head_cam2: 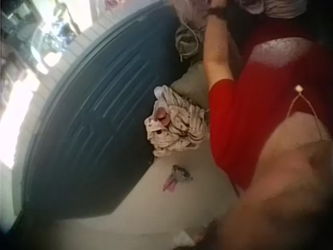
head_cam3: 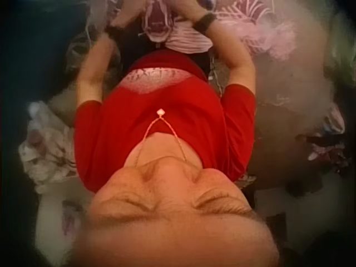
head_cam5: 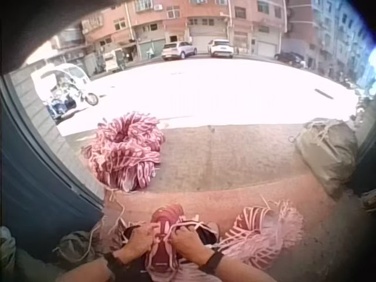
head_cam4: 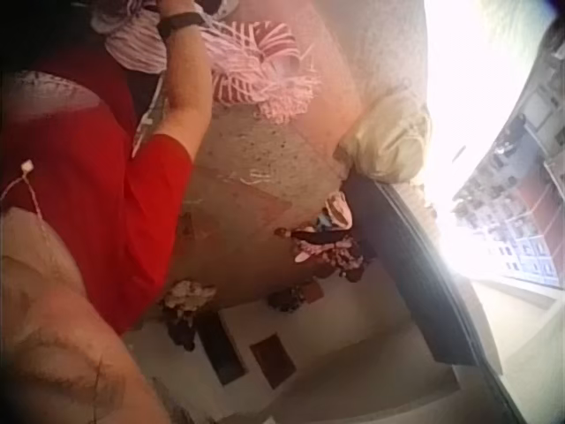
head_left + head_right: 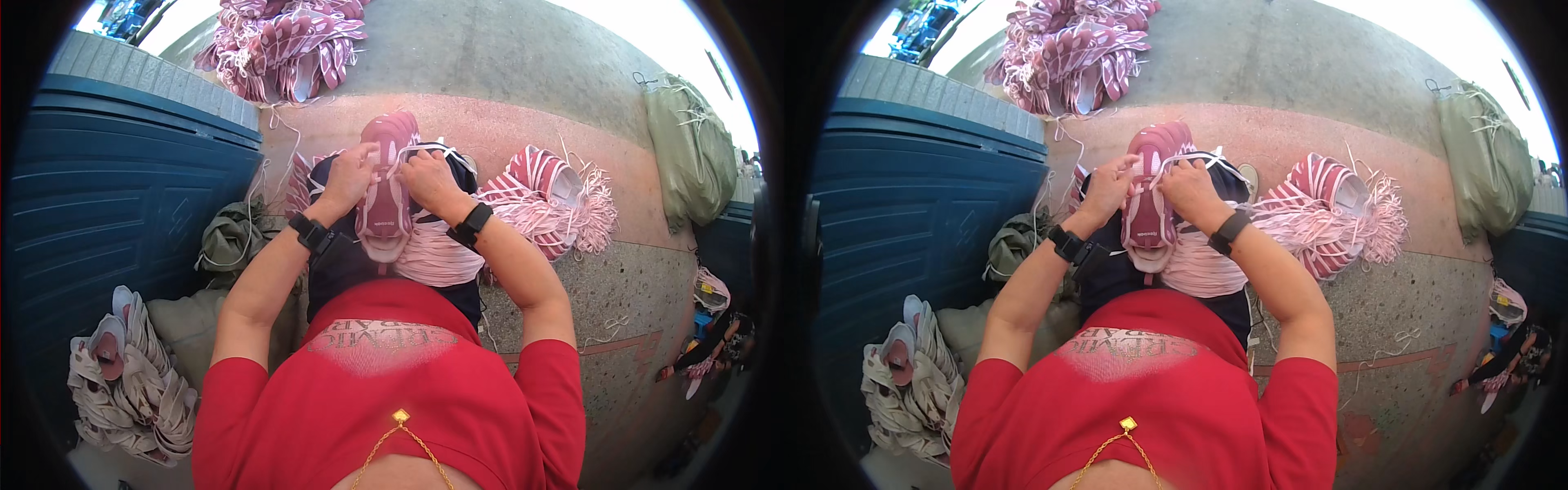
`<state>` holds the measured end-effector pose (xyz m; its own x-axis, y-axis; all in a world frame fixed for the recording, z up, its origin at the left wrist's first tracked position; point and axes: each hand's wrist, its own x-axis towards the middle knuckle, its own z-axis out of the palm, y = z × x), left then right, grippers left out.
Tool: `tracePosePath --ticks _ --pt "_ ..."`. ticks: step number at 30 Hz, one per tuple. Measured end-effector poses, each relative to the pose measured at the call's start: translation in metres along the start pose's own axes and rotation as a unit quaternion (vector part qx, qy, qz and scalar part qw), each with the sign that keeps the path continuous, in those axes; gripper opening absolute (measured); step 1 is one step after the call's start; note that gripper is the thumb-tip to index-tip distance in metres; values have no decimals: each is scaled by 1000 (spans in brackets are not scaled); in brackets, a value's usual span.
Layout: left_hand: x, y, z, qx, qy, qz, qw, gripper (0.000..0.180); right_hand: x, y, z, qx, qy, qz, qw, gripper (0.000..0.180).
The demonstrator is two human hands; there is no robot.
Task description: The person is tying laces on pink shoes in an outdoor manufacturing or finishing area.
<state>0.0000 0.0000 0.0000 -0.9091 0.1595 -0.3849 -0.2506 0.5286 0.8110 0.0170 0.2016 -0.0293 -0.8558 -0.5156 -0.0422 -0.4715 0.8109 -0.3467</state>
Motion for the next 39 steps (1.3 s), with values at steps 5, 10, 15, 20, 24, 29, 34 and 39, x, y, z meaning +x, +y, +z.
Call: tracePosePath --ticks 5,10,15,20,24,29,34,39 --pt "19 -1 39 313 -37 162 935 29 0 13 -1 42 -55 20 997 27" --pt "6 -1 48 362 13 128 923 28 5 18 13 58 -79 -9 995 25" --pt "1 -11 55 412 55 180 892 23 2 29 27 146 18 -52 988 22" --pt "-14 -9 48 431 42 289 854 17 -10 15 26 175 84 -24 981 20" --pt "-27 1 23 382 -37 219 897 17 -30 -10 26 149 197 -41 968 16" --pt "-5 10 -22 120 -122 131 977 29 -26 -25 -10 271 269 -95 919 9" --pt "0 -2 -57 -88 -128 3 988 58 -171 75 -219 591 322 47 738 19" --pt "-10 -18 -65 -143 -144 -105 974 44 -318 167 -321 499 544 162 654 16"
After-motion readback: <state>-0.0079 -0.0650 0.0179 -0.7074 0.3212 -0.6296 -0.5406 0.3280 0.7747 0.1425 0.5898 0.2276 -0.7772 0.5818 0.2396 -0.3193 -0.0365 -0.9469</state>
